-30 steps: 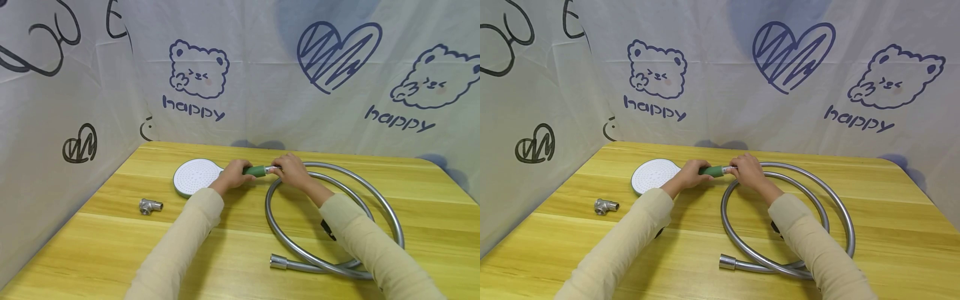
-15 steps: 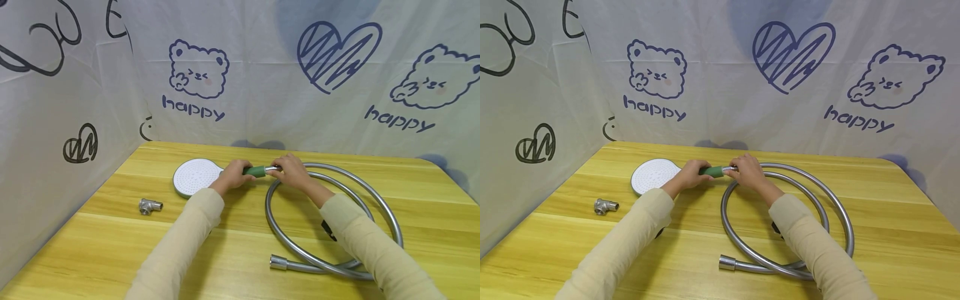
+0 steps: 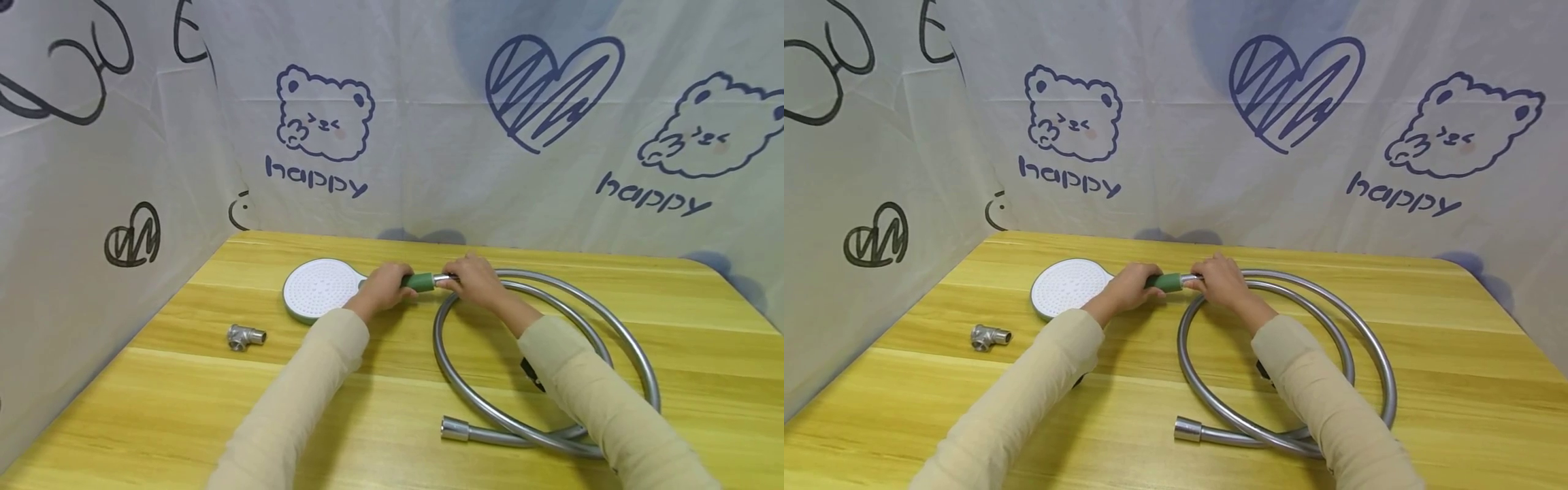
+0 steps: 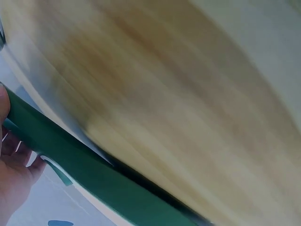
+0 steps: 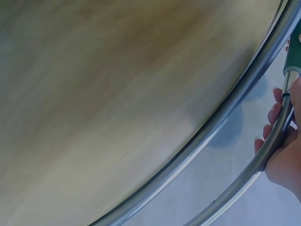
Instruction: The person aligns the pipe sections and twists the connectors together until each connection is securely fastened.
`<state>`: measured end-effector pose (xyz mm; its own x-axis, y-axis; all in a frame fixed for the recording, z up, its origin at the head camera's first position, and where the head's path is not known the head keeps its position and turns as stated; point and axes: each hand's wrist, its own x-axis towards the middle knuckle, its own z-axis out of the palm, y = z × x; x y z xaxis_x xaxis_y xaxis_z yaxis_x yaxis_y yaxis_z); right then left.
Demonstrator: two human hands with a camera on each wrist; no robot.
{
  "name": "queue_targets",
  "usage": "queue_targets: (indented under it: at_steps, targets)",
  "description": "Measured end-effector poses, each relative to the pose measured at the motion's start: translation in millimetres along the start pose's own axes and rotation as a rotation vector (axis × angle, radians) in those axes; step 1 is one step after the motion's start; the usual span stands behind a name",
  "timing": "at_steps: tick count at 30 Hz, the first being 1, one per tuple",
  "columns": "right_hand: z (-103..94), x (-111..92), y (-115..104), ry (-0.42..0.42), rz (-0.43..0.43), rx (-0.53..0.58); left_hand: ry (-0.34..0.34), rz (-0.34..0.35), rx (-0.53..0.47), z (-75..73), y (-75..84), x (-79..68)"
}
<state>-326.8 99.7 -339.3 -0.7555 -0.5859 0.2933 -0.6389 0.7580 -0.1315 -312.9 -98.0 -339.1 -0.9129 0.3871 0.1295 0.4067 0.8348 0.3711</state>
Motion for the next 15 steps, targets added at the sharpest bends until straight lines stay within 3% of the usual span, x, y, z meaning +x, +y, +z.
queue_targets:
  at_steps: [7,15]
  targets:
    - [-1.5,-0.4,-1.6,-0.066,0.032,0.012,-0.012,-0.017,0.017,1.4,-0.1,2.1]
    - [-6.1,-6.5,-3.0,-0.115,0.017,0.119,-0.024,-0.033,0.049,-2.0,-7.1,0.4]
